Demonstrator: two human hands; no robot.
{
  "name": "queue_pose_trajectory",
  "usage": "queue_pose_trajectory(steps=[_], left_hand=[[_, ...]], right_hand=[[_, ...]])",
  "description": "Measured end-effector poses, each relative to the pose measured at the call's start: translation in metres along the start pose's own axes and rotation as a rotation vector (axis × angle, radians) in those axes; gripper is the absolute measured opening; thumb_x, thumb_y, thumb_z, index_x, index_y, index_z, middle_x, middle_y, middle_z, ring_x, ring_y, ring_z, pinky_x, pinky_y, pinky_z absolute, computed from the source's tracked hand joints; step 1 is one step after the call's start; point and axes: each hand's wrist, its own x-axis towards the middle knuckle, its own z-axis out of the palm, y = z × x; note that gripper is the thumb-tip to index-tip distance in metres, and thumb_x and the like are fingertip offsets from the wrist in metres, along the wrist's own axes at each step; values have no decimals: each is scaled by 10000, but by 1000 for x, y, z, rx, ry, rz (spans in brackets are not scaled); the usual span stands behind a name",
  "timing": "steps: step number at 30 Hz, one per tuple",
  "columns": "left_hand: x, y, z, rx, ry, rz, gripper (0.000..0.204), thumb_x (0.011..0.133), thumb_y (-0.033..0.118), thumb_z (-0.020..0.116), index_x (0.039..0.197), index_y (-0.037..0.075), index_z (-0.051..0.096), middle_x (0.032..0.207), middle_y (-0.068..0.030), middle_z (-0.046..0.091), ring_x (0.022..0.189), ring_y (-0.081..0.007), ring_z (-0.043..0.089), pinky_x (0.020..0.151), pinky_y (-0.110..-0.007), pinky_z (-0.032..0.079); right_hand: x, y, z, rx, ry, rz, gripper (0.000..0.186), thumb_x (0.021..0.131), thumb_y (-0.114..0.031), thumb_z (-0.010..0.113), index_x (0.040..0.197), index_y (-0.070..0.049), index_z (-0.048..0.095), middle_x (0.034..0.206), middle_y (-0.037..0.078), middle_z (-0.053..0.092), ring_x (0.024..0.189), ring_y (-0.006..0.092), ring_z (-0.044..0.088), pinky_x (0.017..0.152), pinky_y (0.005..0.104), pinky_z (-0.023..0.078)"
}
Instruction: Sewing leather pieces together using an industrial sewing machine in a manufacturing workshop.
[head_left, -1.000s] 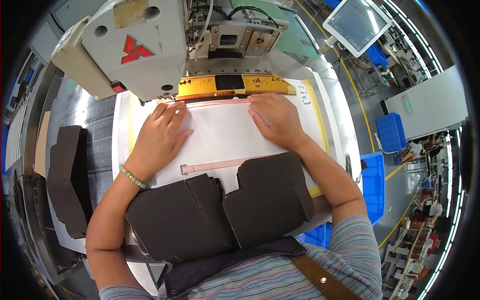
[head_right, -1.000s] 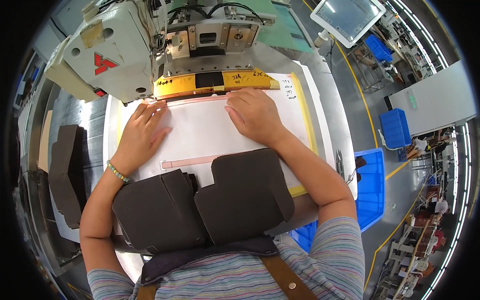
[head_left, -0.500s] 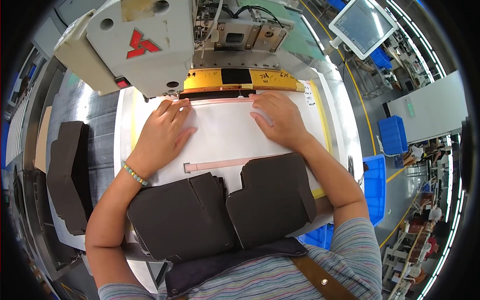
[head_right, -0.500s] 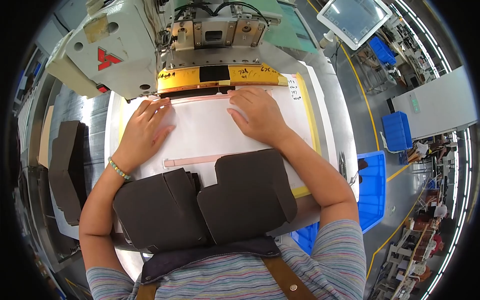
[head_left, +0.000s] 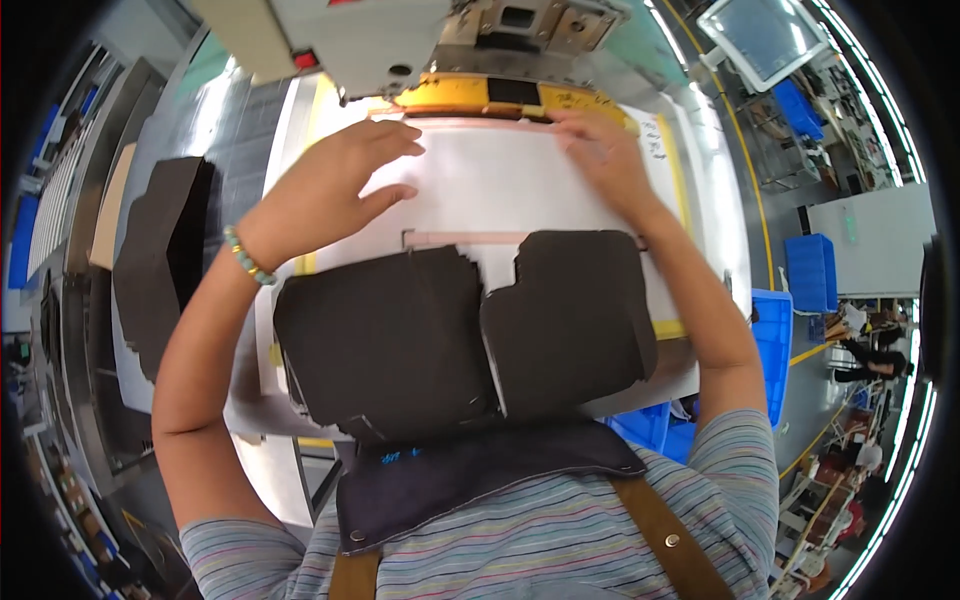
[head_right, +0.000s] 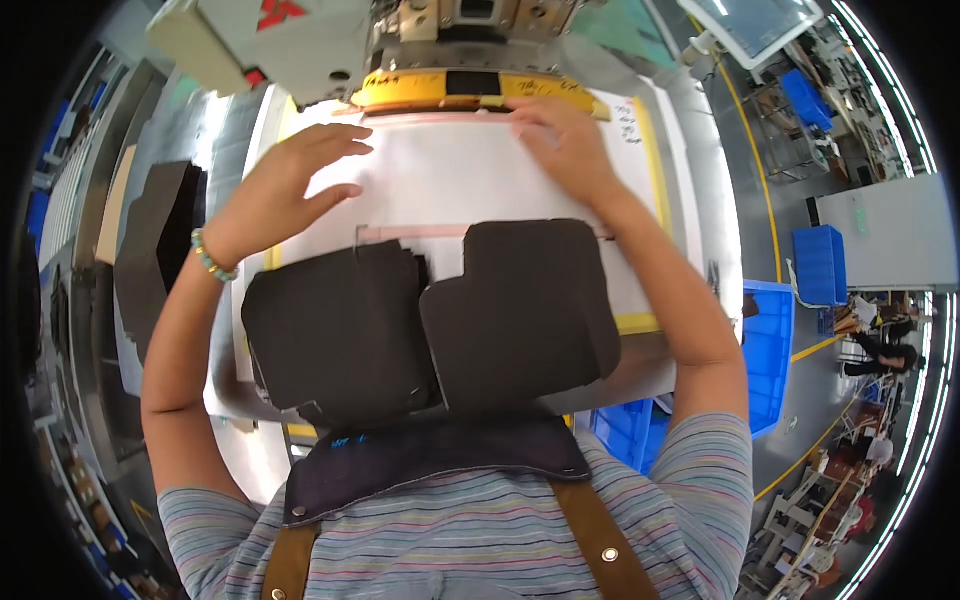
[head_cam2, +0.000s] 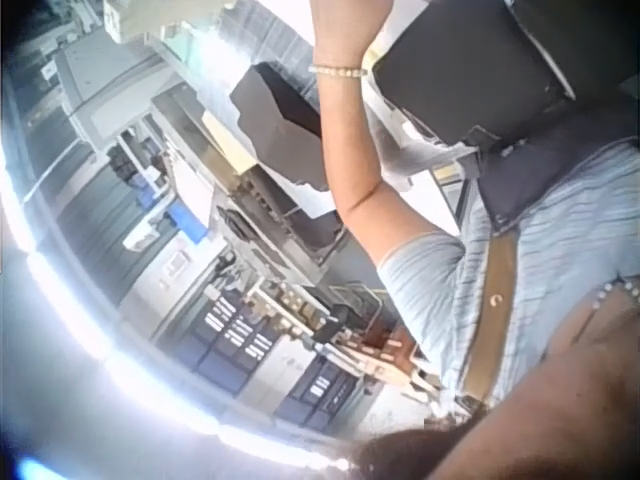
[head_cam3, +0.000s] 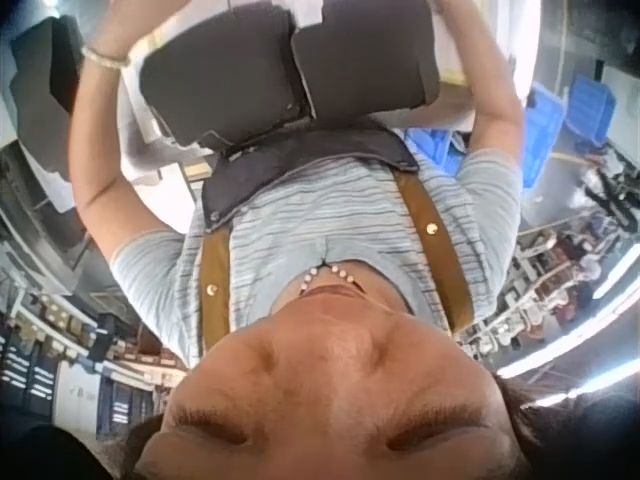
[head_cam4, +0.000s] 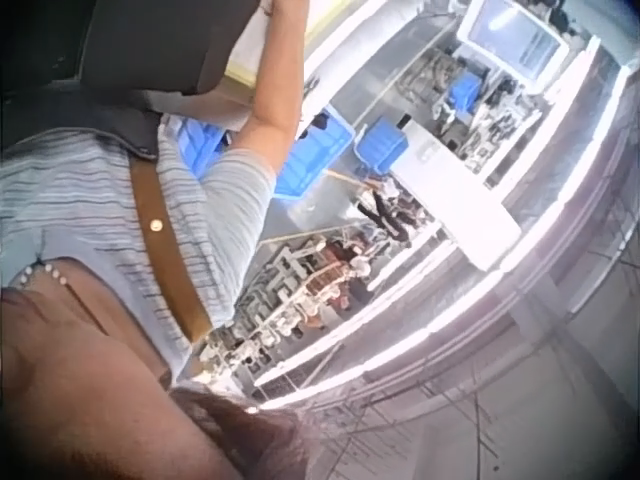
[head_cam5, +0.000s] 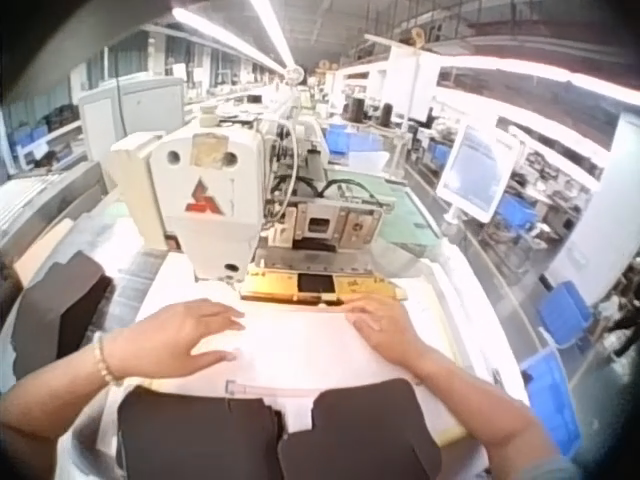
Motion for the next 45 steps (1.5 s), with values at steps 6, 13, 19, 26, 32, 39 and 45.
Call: queue_pose_trajectory(steps=[6, 13, 19, 26, 32, 39, 45], left_hand=[[-38, 56, -47, -128, -158, -73, 311, 882, 69, 837, 1161, -1, 717, 1121, -153, 719, 1007, -354, 705, 892, -449, 574], [-58, 80, -31, -120, -146, -147, 362, 820, 33, 878, 1134, -8, 703, 1049, -124, 652, 897, -314, 701, 801, -413, 577], [-62, 78, -21, -214, -81, -260, 308, 827, 30, 884, 1055, 3, 679, 1020, -98, 637, 896, -267, 677, 779, -392, 566], [-60, 79, -14, -333, 5, -353, 178, 883, 42, 830, 943, -1, 667, 904, -111, 642, 849, -285, 650, 764, -404, 534], [-60, 75, -11, -392, 1, -380, 129, 918, 54, 812, 924, 8, 692, 842, -75, 656, 773, -217, 613, 699, -352, 485], [-55, 81, -16, -414, -32, -423, 114, 926, 68, 802, 909, 5, 708, 828, -96, 660, 785, -256, 629, 728, -390, 514], [-52, 79, -18, -439, -77, -457, 107, 929, 65, 799, 912, 5, 711, 820, -91, 649, 768, -247, 618, 700, -381, 501]], right_hand=[[14, -74, -19, 162, -122, 239, 231, 1057, -135, 682, 1232, -18, 778, 1200, 88, 799, 1095, 178, 732, 959, 339, 587], [8, -156, 36, 122, -485, -233, 321, 977, -204, 759, 1223, 2, 760, 1176, 132, 739, 1065, 333, 719, 932, 402, 579], [1, -166, 42, 130, -533, -119, 339, 928, -133, 817, 1244, -34, 744, 1188, 110, 678, 1074, 307, 694, 946, 392, 570], [-1, -161, 53, 234, -473, -129, 205, 911, -114, 802, 1086, -28, 736, 1089, 93, 682, 1021, 283, 696, 891, 394, 571], [8, -167, 46, 365, -523, 18, 249, 907, -25, 816, 1149, 1, 764, 1032, 95, 709, 944, 205, 709, 883, 342, 568], [8, -165, 51, 483, -572, 94, 163, 941, -35, 795, 1101, -10, 786, 982, 86, 716, 906, 191, 684, 831, 324, 539], [12, -162, 54, 481, -570, 64, 129, 966, -56, 781, 1086, -10, 793, 1001, 87, 723, 917, 192, 685, 830, 326, 537]])
